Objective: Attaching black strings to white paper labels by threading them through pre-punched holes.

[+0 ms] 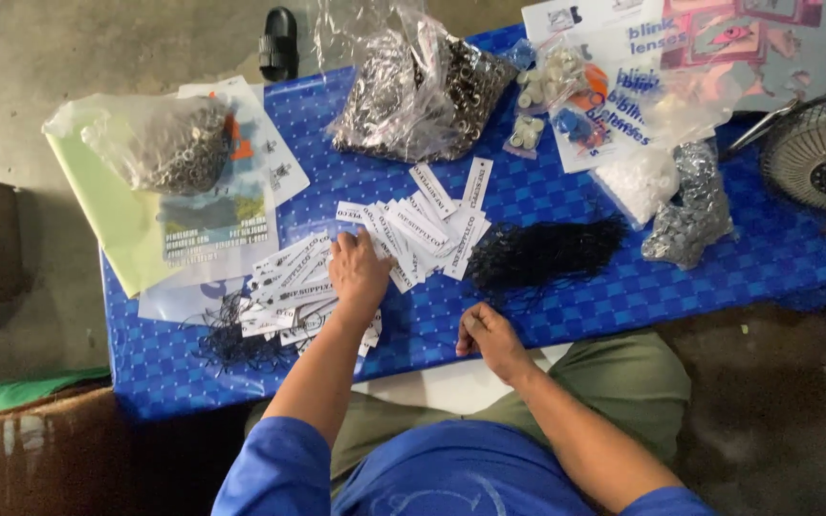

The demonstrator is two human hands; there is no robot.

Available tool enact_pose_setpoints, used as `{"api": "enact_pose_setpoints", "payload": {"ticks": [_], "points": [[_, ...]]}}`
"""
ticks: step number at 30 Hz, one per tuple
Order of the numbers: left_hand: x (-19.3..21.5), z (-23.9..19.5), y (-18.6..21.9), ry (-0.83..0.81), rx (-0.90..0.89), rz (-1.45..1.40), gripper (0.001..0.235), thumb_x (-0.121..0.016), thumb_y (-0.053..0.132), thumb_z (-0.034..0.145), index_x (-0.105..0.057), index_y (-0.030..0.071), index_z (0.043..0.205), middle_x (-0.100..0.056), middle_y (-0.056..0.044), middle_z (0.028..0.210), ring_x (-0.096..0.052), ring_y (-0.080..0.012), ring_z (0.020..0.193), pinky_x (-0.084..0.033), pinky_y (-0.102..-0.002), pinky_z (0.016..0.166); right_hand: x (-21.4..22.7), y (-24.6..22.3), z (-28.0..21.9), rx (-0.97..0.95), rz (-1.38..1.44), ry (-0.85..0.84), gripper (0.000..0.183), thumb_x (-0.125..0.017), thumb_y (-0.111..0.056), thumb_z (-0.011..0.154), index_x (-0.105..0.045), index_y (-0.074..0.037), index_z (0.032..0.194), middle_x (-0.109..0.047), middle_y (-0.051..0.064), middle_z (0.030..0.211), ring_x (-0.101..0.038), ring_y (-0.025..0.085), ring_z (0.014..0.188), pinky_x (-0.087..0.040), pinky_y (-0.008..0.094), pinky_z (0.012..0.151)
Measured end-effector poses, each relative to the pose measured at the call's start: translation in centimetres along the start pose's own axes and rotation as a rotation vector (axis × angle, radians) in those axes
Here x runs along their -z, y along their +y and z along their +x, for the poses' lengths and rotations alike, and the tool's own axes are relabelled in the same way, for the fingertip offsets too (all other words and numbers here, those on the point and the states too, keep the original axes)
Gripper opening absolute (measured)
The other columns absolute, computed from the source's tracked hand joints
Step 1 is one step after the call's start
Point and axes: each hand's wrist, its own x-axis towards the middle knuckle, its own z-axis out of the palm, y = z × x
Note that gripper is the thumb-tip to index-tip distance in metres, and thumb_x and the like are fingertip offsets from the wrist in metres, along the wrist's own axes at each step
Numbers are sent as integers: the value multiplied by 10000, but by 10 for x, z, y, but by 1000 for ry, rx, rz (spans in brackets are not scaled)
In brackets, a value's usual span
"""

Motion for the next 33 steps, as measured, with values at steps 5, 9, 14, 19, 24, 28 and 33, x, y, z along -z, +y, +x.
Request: {"api": "enact_pose_setpoints", "payload": {"ticks": [5, 9, 14, 19, 24, 28, 33], "points": [[-1, 18, -5, -49, -2, -98, 615, -910, 407, 710, -646, 114, 1182, -554, -116, 1230, -586, -321, 1160, -549, -433, 902, 2, 1, 4, -9, 46, 8, 192, -503, -108, 1043, -612, -43, 901, -651, 157, 653, -717, 240, 612, -649, 342, 616], [12, 14, 3, -105, 66, -165, 598, -924, 377, 717, -597, 96, 1132, -576, -157, 1222, -607, -350, 1156, -547, -448, 909, -2, -3, 0, 2, 64, 17, 206, -514, -122, 1045, -607, -39, 880, -655, 172, 645, -722, 250, 611, -652, 350, 619], [8, -6, -1, -58, -7, -342, 258, -744, 272, 898, -601, 82, 997, -652, -153, 1031, -672, -388, 1045, -539, -496, 901, -5, -10, -4, 22, -10, 45, 224, -545, -165, 1031, -609, -55, 847, -675, 176, 619, -721, 241, 579, -637, 317, 600], [34, -55, 5, -52, 49, -662, 159, -658, 249, 907, -581, 110, 909, -655, -132, 820, -706, -382, 876, -551, -480, 783, -9, -3, -6, 36, -5, 83, 234, -557, -173, 1013, -604, -62, 812, -674, 170, 600, -720, 236, 560, -633, 307, 576], [37, -104, 11, 42, 24, -807, 253, -652, 285, 893, -671, 136, 1096, -743, -189, 938, -701, -423, 978, -541, -515, 847, -26, -32, -30, 81, 71, 130, 259, -505, -185, 1009, -593, -80, 789, -635, 136, 560, -683, 219, 552, -564, 281, 578], [10, -126, 19, 67, -3, -835, 213, -664, 247, 897, -720, 157, 1083, -772, -152, 931, -723, -384, 958, -563, -492, 842, -36, -52, -42, 201, -57, 136, 224, -531, -137, 1027, -591, -75, 820, -654, 125, 647, -682, 238, 664, -558, 321, 706], [3, -156, 32, -6, -26, -916, 204, -689, 255, 883, -772, 216, 1065, -791, -68, 977, -746, -295, 970, -588, -423, 860, -45, -58, -58, 553, -451, 246, 82, -616, -100, 1000, -637, -122, 924, -695, 81, 898, -658, 231, 900, -533, 360, 861]]}}
